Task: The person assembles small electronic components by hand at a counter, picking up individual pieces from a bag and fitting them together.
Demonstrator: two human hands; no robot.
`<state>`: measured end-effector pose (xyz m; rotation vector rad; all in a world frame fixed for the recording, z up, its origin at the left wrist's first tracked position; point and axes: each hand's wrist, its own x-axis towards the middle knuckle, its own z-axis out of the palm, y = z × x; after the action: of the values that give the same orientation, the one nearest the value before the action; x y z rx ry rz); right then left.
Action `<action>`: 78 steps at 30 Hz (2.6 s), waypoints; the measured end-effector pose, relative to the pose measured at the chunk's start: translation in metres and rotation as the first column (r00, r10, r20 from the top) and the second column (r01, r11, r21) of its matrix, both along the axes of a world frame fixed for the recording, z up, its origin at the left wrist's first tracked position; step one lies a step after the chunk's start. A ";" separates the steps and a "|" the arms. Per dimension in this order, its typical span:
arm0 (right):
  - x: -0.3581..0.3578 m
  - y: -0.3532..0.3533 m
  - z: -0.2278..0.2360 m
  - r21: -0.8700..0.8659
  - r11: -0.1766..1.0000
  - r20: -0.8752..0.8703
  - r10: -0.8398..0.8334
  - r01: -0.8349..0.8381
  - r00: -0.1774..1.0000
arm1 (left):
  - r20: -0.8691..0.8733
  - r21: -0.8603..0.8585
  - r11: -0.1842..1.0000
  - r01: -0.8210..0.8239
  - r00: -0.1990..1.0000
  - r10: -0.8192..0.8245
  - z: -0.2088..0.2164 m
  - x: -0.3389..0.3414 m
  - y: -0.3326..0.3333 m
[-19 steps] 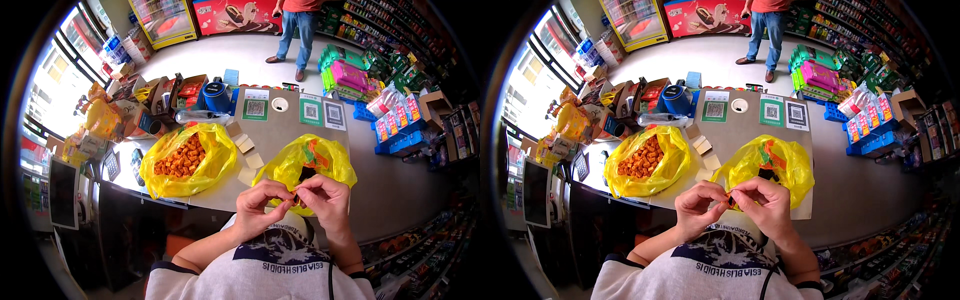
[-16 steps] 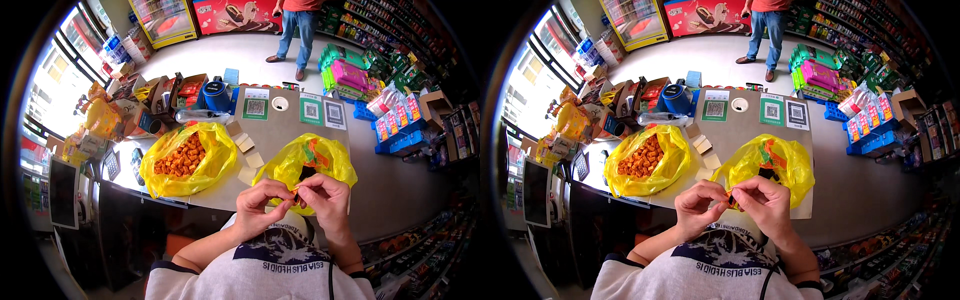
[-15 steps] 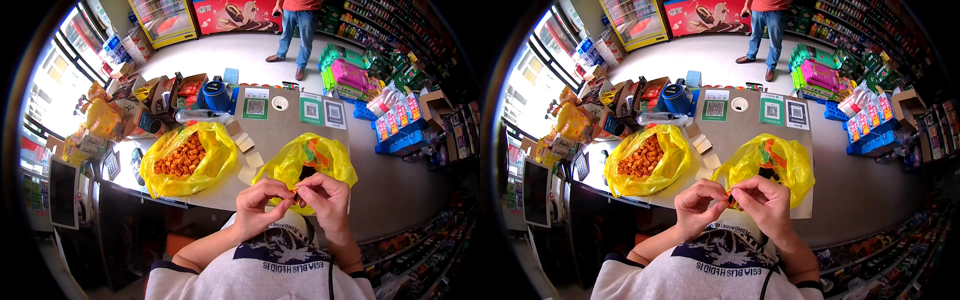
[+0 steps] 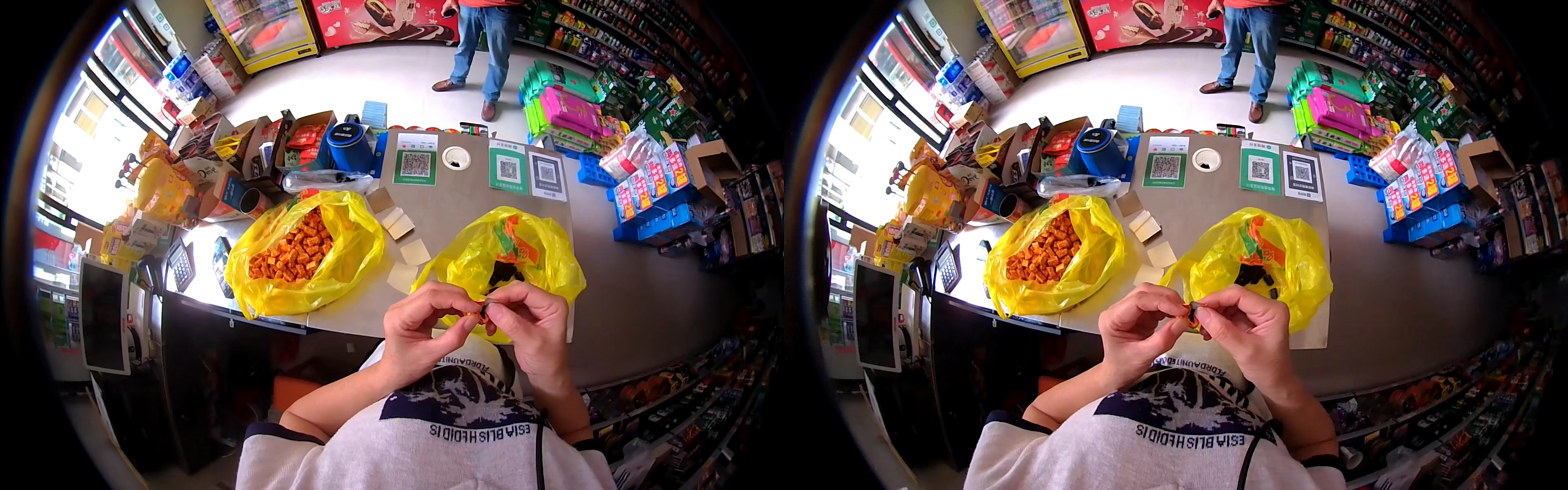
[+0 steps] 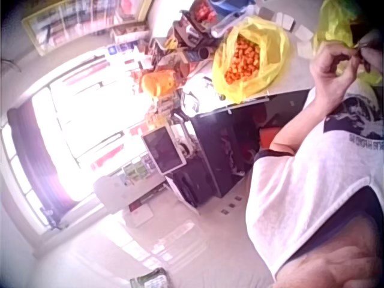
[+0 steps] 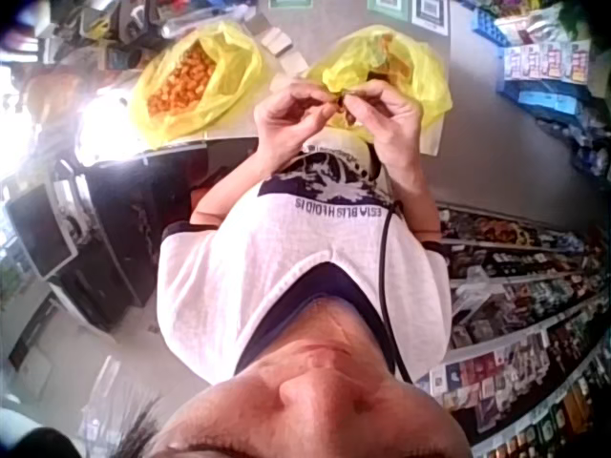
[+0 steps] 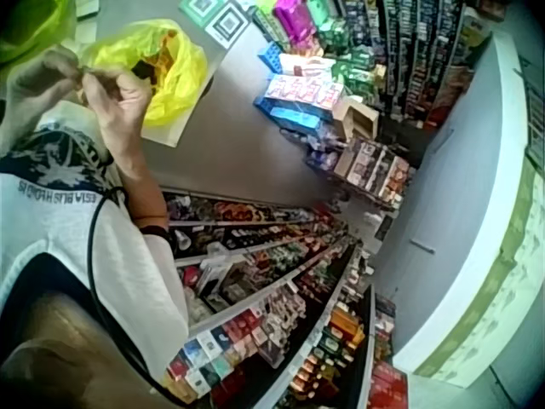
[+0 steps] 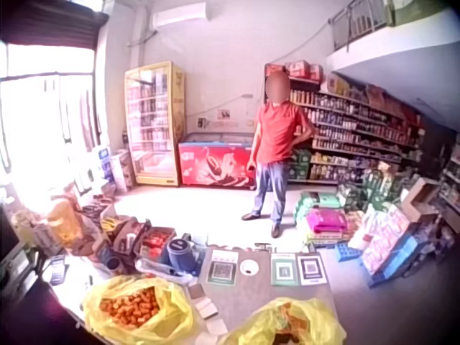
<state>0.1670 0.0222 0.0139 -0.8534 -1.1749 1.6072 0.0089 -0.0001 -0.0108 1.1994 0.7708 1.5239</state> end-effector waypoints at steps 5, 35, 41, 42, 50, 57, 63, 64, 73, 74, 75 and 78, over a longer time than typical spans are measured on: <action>-0.001 -0.002 0.005 -0.019 1.000 -0.012 0.016 -0.016 1.000 | 0.054 0.007 0.999 -0.031 0.998 0.031 0.000 0.001 0.000; 0.001 0.002 0.000 0.308 0.948 0.131 0.036 -0.075 0.991 | -0.087 0.000 1.000 -0.012 0.996 0.012 0.010 -0.001 -0.005; 0.005 0.009 0.001 0.483 0.869 0.209 0.010 -0.112 0.978 | -0.078 0.025 1.000 0.019 0.997 -0.017 0.007 -0.002 -0.004; 0.005 0.011 0.005 0.524 0.841 0.261 -0.005 -0.137 0.965 | -0.078 0.023 1.000 0.020 0.997 -0.018 0.008 -0.002 -0.004; 0.003 0.011 0.012 0.726 0.663 0.392 -0.180 -0.182 0.902 | 0.287 -0.217 0.964 0.153 0.954 -0.087 0.007 0.002 -0.006; 0.001 0.014 0.010 0.781 0.591 0.381 -0.196 -0.201 0.904 | 0.276 -0.207 0.969 0.136 0.958 -0.076 0.010 0.002 -0.007; -0.003 0.007 0.005 0.597 0.792 0.336 -0.099 -0.131 0.937 | 0.207 -0.115 0.993 0.035 0.978 -0.011 0.010 0.005 -0.008; -0.003 0.006 0.004 0.597 0.792 0.336 -0.098 -0.131 0.937 | 0.207 -0.116 0.993 0.035 0.978 -0.011 0.010 0.005 -0.008; -0.005 -0.001 0.000 0.391 0.917 0.107 0.045 -0.084 0.993 | -0.031 0.088 0.996 -0.003 0.999 0.006 0.004 -0.003 -0.006; -0.005 0.000 0.000 0.423 0.902 0.129 0.037 -0.089 0.991 | -0.055 0.095 0.995 0.015 0.998 -0.009 0.001 -0.004 -0.005; -0.004 0.001 0.000 0.454 0.886 0.151 0.028 -0.095 0.988 | -0.080 0.102 0.994 0.032 0.997 -0.024 0.000 -0.006 -0.003; -0.002 0.003 -0.002 0.500 0.857 0.173 0.039 -0.122 0.984 | -0.264 0.203 0.977 0.061 0.965 -0.006 -0.002 -0.015 0.002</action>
<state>0.1654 0.0250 0.0119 -0.5916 -1.6721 1.2106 -0.0057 0.0018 -0.0129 1.5877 0.7697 1.4626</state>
